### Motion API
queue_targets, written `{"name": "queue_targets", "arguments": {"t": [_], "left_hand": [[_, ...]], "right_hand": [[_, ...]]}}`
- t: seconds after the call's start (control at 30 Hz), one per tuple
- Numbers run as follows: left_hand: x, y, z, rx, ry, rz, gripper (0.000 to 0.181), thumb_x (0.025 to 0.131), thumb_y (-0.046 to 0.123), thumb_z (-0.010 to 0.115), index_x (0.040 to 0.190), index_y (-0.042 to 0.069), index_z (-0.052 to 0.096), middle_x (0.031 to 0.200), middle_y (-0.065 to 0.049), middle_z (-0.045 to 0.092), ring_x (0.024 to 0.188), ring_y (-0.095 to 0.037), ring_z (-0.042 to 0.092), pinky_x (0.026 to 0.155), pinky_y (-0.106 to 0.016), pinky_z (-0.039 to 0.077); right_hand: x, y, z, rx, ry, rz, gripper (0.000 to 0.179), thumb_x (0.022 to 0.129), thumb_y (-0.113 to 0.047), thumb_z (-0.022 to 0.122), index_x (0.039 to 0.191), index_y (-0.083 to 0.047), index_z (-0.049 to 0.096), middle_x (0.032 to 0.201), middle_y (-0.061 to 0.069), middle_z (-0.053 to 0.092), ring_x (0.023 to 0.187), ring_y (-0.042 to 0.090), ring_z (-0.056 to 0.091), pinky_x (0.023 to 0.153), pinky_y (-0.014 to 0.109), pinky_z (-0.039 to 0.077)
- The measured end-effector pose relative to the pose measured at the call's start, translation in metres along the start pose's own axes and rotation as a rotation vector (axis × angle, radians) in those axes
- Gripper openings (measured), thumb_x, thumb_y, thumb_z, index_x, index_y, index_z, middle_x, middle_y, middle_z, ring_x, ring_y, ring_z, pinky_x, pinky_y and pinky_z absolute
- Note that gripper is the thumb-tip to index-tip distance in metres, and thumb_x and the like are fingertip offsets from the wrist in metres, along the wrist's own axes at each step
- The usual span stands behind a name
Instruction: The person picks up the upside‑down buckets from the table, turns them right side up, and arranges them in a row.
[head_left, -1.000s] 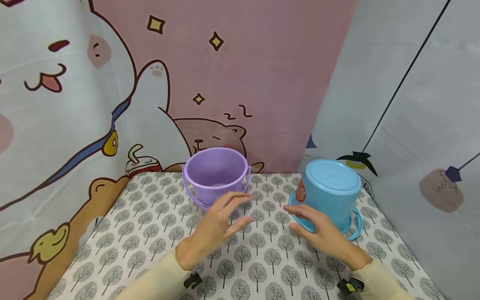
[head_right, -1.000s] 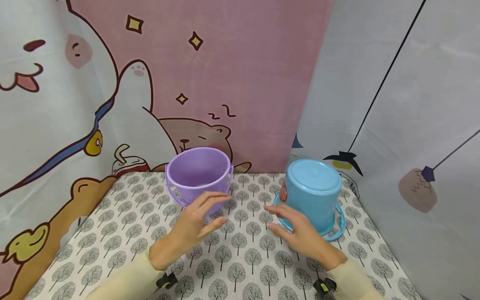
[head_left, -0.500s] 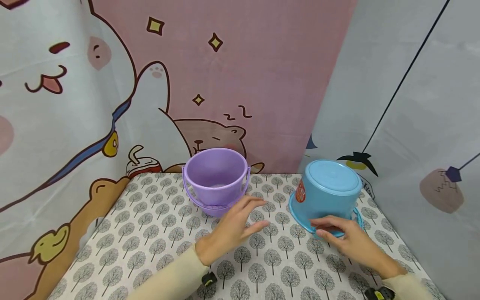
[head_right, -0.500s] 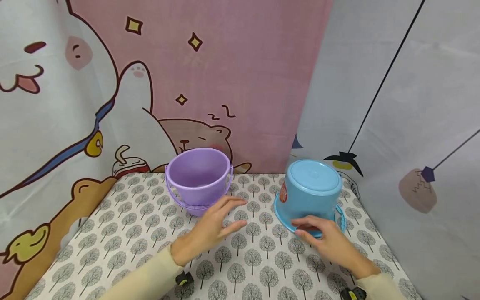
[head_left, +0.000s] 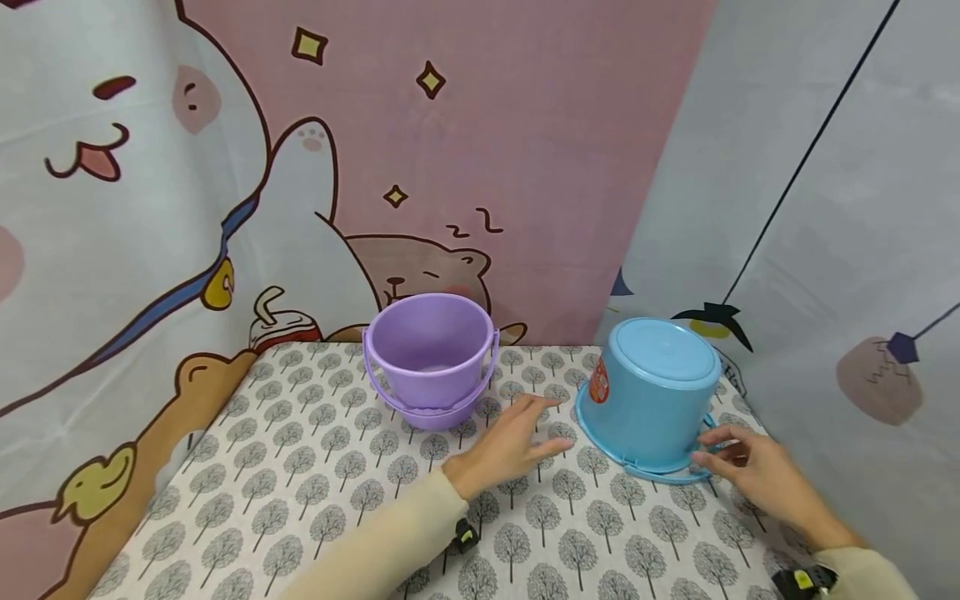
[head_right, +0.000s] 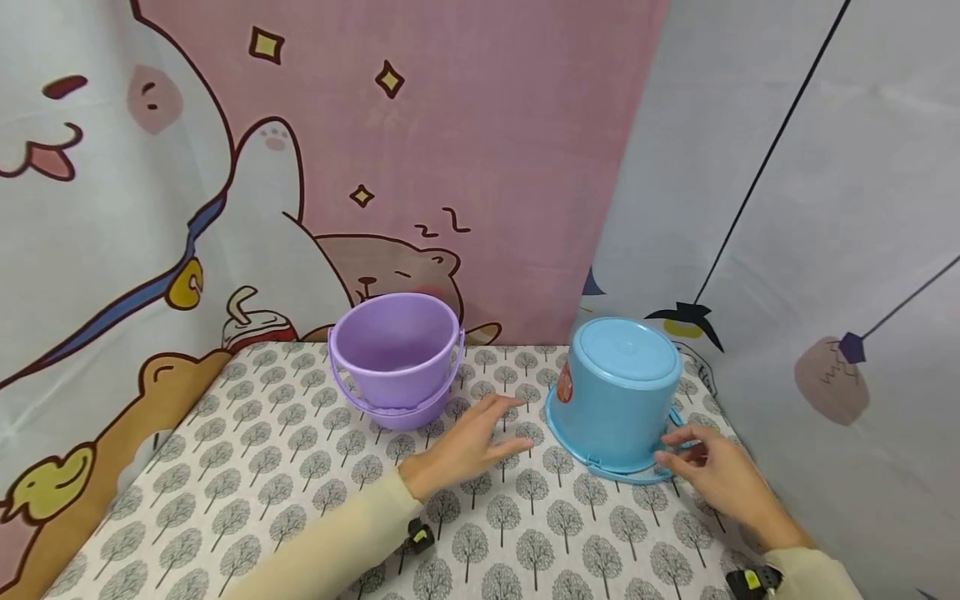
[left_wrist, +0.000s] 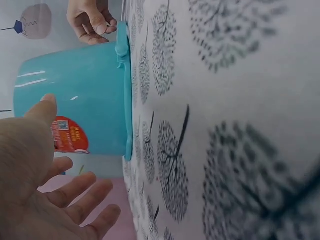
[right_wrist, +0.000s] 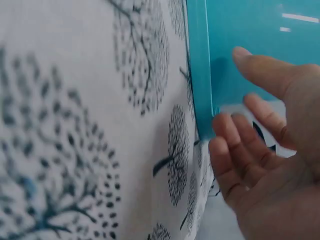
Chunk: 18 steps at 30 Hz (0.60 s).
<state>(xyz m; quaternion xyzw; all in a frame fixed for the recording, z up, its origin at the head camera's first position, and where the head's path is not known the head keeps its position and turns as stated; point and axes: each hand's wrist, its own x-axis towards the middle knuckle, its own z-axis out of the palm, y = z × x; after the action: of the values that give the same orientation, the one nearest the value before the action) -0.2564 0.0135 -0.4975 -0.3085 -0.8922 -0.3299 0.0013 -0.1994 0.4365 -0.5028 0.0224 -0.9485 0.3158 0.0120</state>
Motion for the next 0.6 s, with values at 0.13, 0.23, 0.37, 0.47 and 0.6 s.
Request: {"name": "queue_targets", "arguments": {"t": [0.13, 0.23, 0.37, 0.47, 0.6], "left_hand": [[0.014, 0.001, 0.014, 0.004, -0.027, -0.05, 0.085, 0.111, 0.068, 0.07, 0.179, 0.022, 0.045, 0.173, -0.01, 0.06, 0.151, -0.028, 0.067, 0.128, -0.051, 0.064], [0.025, 0.004, 0.023, -0.01, -0.045, -0.077, 0.09, 0.109, 0.065, 0.075, 0.181, 0.023, 0.042, 0.179, -0.012, 0.055, 0.16, -0.032, 0.062, 0.131, -0.057, 0.06], [0.038, 0.007, 0.034, -0.031, -0.068, -0.113, 0.1, 0.105, 0.061, 0.083, 0.185, 0.027, 0.034, 0.188, -0.017, 0.042, 0.172, -0.04, 0.047, 0.136, -0.068, 0.051], [0.046, 0.007, 0.039, -0.036, -0.072, -0.11, 0.108, 0.102, 0.058, 0.089, 0.186, 0.025, 0.03, 0.19, -0.017, 0.039, 0.176, -0.043, 0.04, 0.14, -0.07, 0.045], [0.052, 0.004, 0.042, -0.033, -0.076, -0.091, 0.116, 0.098, 0.054, 0.093, 0.187, 0.02, 0.027, 0.19, -0.012, 0.041, 0.176, -0.036, 0.043, 0.144, -0.061, 0.042]], "right_hand": [[0.009, 0.017, -0.005, -0.015, -0.036, 0.032, 0.082, 0.105, -0.042, 0.09, 0.157, 0.012, 0.056, 0.133, 0.03, 0.074, 0.101, 0.017, 0.074, 0.071, 0.027, 0.067], [0.014, 0.026, -0.005, -0.071, -0.067, 0.01, 0.105, 0.102, -0.044, 0.094, 0.165, 0.021, 0.042, 0.139, 0.043, 0.067, 0.106, 0.034, 0.076, 0.075, 0.04, 0.07], [0.017, 0.033, -0.003, -0.187, -0.075, -0.025, 0.122, 0.093, -0.048, 0.101, 0.165, 0.026, 0.036, 0.151, 0.06, 0.05, 0.124, 0.073, 0.063, 0.094, 0.084, 0.065], [0.017, 0.034, -0.002, -0.22, -0.069, -0.032, 0.127, 0.086, -0.046, 0.105, 0.165, 0.026, 0.037, 0.154, 0.065, 0.04, 0.135, 0.087, 0.045, 0.102, 0.103, 0.046], [0.018, 0.032, -0.001, -0.154, -0.059, -0.065, 0.126, 0.086, -0.039, 0.106, 0.167, 0.025, 0.034, 0.157, 0.061, 0.044, 0.136, 0.083, 0.052, 0.103, 0.094, 0.056]]}}
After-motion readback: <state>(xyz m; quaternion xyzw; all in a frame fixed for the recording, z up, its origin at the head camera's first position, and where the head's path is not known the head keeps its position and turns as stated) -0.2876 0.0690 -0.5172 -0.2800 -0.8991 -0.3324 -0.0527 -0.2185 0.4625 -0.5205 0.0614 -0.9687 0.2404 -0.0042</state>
